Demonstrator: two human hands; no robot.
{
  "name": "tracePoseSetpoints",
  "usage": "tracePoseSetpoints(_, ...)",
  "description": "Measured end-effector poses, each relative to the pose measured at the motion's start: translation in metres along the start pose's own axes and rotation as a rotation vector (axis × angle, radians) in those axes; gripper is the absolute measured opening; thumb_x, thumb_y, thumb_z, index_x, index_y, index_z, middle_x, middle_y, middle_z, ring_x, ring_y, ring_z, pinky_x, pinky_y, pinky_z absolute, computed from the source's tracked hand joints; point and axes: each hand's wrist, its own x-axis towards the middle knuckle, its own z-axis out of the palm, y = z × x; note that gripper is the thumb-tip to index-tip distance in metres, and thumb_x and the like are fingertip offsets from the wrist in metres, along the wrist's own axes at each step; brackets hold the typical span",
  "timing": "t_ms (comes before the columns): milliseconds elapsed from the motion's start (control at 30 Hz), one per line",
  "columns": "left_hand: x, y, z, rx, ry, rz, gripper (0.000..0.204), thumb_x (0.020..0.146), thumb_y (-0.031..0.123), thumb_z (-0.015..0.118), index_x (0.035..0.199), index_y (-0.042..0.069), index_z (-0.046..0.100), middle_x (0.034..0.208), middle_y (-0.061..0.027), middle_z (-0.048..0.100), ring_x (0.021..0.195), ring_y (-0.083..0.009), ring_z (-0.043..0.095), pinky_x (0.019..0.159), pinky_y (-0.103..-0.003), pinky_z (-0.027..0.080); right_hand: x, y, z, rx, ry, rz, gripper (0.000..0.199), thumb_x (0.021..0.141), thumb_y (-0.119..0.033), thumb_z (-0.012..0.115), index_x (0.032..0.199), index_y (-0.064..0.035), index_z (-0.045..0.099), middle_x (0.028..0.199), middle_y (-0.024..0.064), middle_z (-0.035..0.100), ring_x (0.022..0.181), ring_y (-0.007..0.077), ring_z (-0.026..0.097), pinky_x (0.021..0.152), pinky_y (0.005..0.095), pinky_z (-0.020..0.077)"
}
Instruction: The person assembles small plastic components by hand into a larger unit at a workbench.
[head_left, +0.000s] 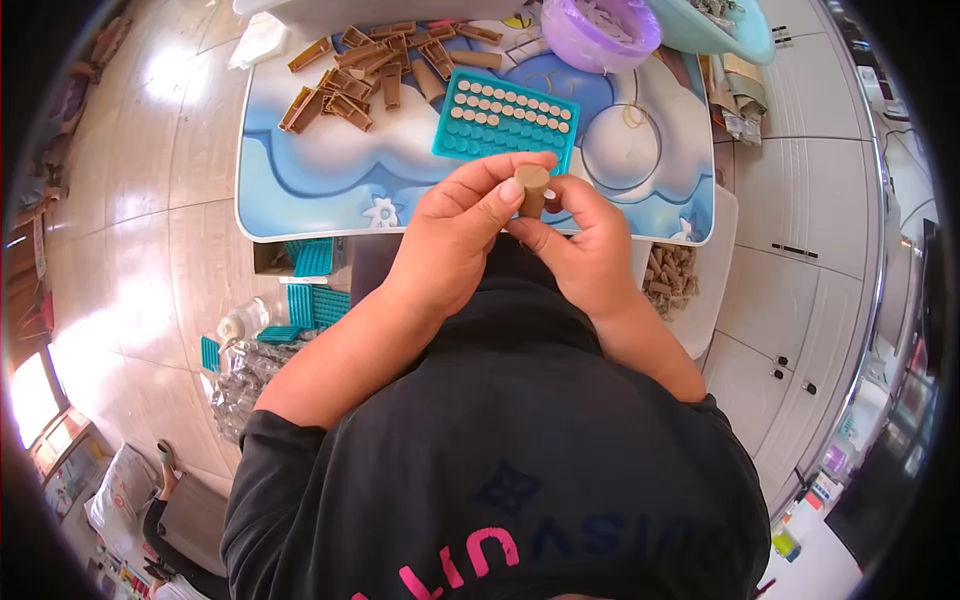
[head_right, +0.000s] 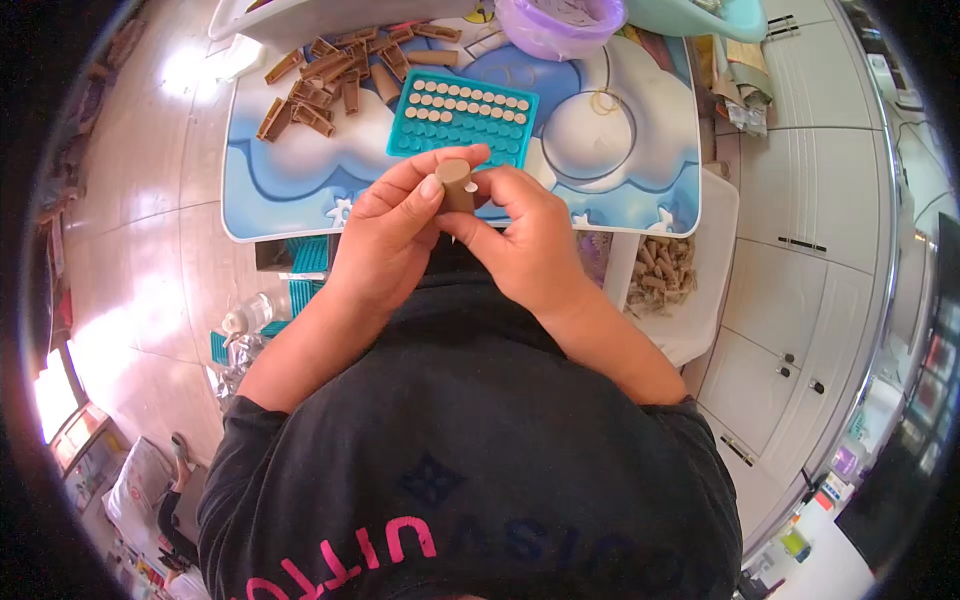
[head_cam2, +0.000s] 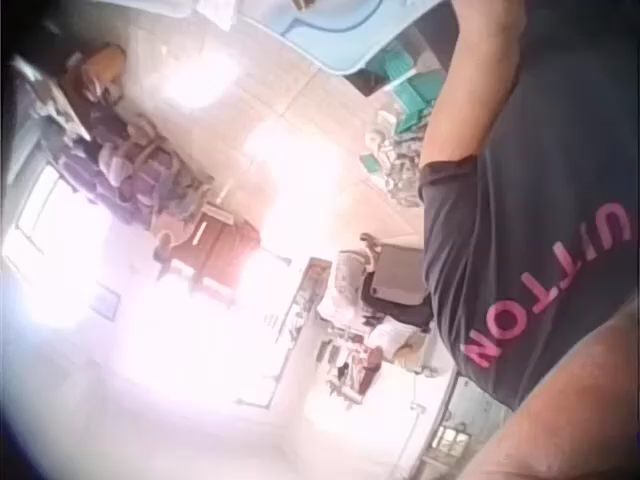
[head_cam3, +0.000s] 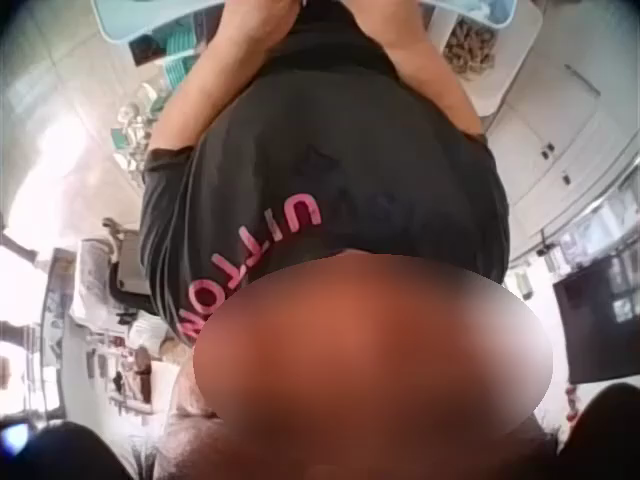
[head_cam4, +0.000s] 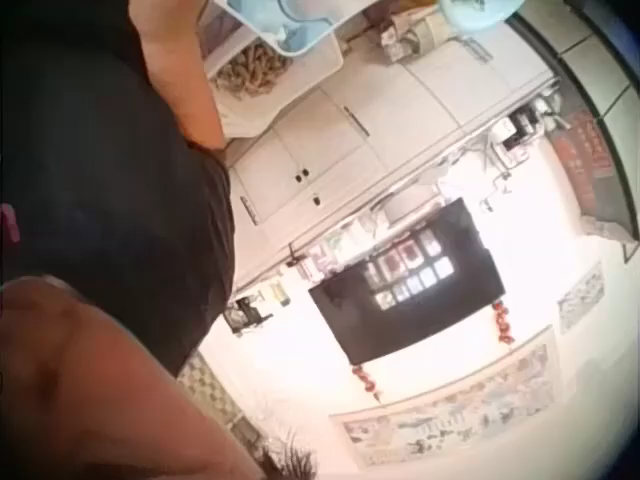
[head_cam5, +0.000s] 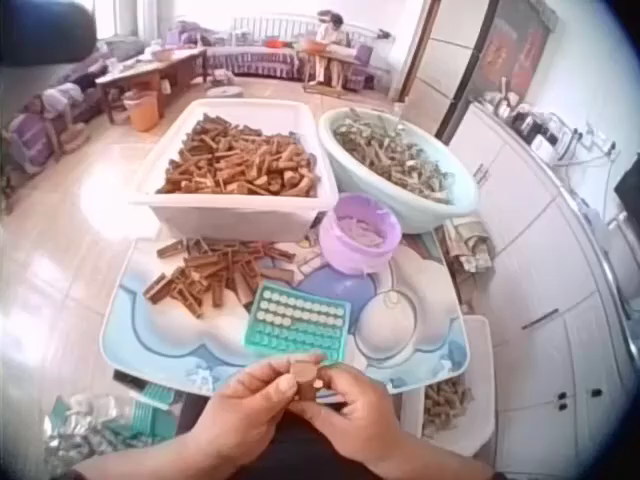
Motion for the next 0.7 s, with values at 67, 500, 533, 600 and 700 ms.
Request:
tracePoseSetpoints(67,-0.001,0.002,0.0,0.112,0.04,0.04,0.029,0.091,0.01,0.058,0.119,0.003,0.056,0.105,-0.0046,0.061,0.099,-0.013,0.056,0.091,-0.026,0.042,0.0,-0.001,-0.006,0.019,0.008,0.214,0.025,0.072,-0.013,0.075,0.091,-0.005,0.061,0.087,0.0087,0.063,0.081,0.0231,0.061,0.076,0.0375,0.0467)
tracePoseSetpoints(500,-0.015,-0.004,-0.007,0.649,0.05,0.276,0.018,0.09,0.006,0.058,0.107,0.0,0.059,0.093,-0.0025,0.062,0.084,-0.0066,0.056,0.072,-0.02,0.045,-0.008,0.0,-0.019,-0.252,0.115,-0.3,0.025,0.066,-0.011,0.077,0.086,-0.0051,0.064,0.081,0.0076,0.064,0.073,0.0256,0.058,0.066,0.0337,0.0434)
tracePoseSetpoints(533,-0.016,-0.007,-0.004,0.613,0.056,0.288,0.017,0.09,0.006,0.058,0.106,0.0,0.059,0.092,-0.0025,0.062,0.082,-0.0063,0.055,0.071,-0.019,0.045,-0.009,0.001,-0.018,-0.232,0.127,-0.303,0.025,0.066,-0.011,0.077,0.086,-0.0048,0.064,0.079,0.0076,0.064,0.072,0.0253,0.058,0.066,0.0334,0.0434)
tracePoseSetpoints(600,-0.016,-0.011,-0.003,0.578,0.061,0.298,0.016,0.09,0.006,0.057,0.105,0.0,0.059,0.092,-0.0024,0.062,0.081,-0.0059,0.055,0.07,-0.019,0.044,-0.011,0.004,-0.017,-0.211,0.14,-0.305,0.024,0.066,-0.01,0.077,0.086,-0.0044,0.064,0.078,0.0076,0.064,0.071,0.0249,0.058,0.067,0.0332,0.0434)
tracePoseSetpoints(700,-0.014,-0.015,-0.006,0.599,0.104,0.248,0.016,0.091,0.008,0.056,0.105,0.0,0.059,0.091,-0.0025,0.062,0.082,-0.0068,0.055,0.072,-0.02,0.045,-0.014,0.009,-0.017,-0.237,0.139,-0.296,0.023,0.068,-0.011,0.076,0.086,-0.0042,0.064,0.077,0.0078,0.064,0.07,0.0248,0.057,0.065,0.033,0.0436)
